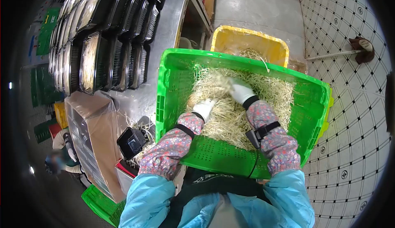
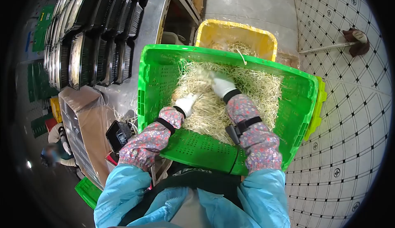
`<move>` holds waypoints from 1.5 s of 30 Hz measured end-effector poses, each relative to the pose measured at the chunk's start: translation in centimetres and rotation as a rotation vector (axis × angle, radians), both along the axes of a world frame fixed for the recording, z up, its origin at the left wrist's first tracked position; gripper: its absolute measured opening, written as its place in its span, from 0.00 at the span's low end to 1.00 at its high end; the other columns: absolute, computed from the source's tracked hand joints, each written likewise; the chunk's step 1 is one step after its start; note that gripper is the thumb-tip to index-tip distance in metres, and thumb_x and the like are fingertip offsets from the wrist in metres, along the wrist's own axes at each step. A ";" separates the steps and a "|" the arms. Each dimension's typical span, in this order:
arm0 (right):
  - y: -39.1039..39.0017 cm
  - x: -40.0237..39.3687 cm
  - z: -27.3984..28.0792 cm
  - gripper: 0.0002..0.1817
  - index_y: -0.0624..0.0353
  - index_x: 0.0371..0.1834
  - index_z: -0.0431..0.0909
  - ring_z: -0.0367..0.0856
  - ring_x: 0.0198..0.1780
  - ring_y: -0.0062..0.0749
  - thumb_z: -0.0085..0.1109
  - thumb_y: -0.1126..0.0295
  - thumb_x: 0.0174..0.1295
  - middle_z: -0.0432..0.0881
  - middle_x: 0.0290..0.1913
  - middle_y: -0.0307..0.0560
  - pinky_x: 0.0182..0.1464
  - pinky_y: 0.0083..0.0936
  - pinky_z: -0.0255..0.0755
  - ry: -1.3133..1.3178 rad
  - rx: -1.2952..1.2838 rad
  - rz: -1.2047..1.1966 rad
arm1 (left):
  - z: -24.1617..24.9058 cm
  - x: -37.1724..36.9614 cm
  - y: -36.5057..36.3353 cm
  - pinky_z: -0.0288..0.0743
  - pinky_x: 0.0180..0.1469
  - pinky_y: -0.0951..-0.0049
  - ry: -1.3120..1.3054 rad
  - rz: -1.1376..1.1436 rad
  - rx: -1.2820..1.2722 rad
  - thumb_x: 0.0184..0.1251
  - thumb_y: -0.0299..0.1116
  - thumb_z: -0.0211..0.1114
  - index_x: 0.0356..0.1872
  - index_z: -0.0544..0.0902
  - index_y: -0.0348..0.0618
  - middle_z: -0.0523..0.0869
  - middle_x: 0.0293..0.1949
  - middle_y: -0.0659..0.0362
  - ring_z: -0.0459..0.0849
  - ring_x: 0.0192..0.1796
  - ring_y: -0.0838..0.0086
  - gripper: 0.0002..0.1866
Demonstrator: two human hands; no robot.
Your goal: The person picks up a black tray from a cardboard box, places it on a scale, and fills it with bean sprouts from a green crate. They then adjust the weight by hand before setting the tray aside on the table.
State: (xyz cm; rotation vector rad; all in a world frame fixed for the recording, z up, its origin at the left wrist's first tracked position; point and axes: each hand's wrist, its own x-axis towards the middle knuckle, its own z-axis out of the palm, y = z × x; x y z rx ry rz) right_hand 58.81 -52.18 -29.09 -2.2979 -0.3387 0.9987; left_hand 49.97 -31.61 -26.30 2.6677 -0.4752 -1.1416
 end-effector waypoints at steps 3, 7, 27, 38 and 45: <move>1.8 -2.6 -1.0 0.36 0.44 0.71 0.62 0.63 0.69 0.54 0.57 0.69 0.55 0.62 0.71 0.52 0.67 0.45 0.63 -0.095 -0.186 0.344 | -1.1 -0.7 0.8 0.70 0.61 0.56 0.019 0.088 0.014 0.55 0.35 0.66 0.73 0.58 0.48 0.70 0.65 0.44 0.72 0.64 0.49 0.42; 2.9 0.2 -1.3 0.32 0.45 0.69 0.66 0.65 0.70 0.48 0.53 0.70 0.57 0.66 0.71 0.52 0.70 0.37 0.61 0.011 -0.241 0.374 | 3.3 -0.9 2.8 0.75 0.56 0.61 -0.042 0.225 -0.054 0.59 0.38 0.63 0.65 0.72 0.47 0.80 0.54 0.43 0.81 0.54 0.54 0.30; 8.8 -11.7 -2.3 0.68 0.60 0.75 0.50 0.72 0.60 0.57 0.79 0.46 0.29 0.72 0.60 0.61 0.61 0.49 0.67 -0.530 -0.305 0.446 | 16.9 -18.7 19.8 0.61 0.70 0.64 -1.201 1.492 -0.277 0.68 0.25 0.60 0.68 0.65 0.31 0.68 0.69 0.47 0.68 0.70 0.61 0.28; 5.9 -5.8 0.6 0.48 0.62 0.65 0.67 0.81 0.53 0.48 0.75 0.60 0.36 0.82 0.51 0.59 0.56 0.34 0.74 -0.066 -0.072 0.111 | 10.4 -28.4 25.8 0.72 0.59 0.56 -0.939 2.476 -0.492 0.61 0.42 0.70 0.70 0.62 0.41 0.72 0.65 0.50 0.73 0.64 0.60 0.39; 2.7 -5.6 1.3 0.47 0.73 0.61 0.69 0.78 0.57 0.49 0.77 0.61 0.34 0.79 0.56 0.62 0.62 0.31 0.70 0.116 0.412 -0.136 | 6.1 -28.6 29.3 0.77 0.41 0.58 -0.818 2.640 -0.648 0.60 0.40 0.69 0.41 0.81 0.44 0.83 0.37 0.55 0.82 0.40 0.63 0.14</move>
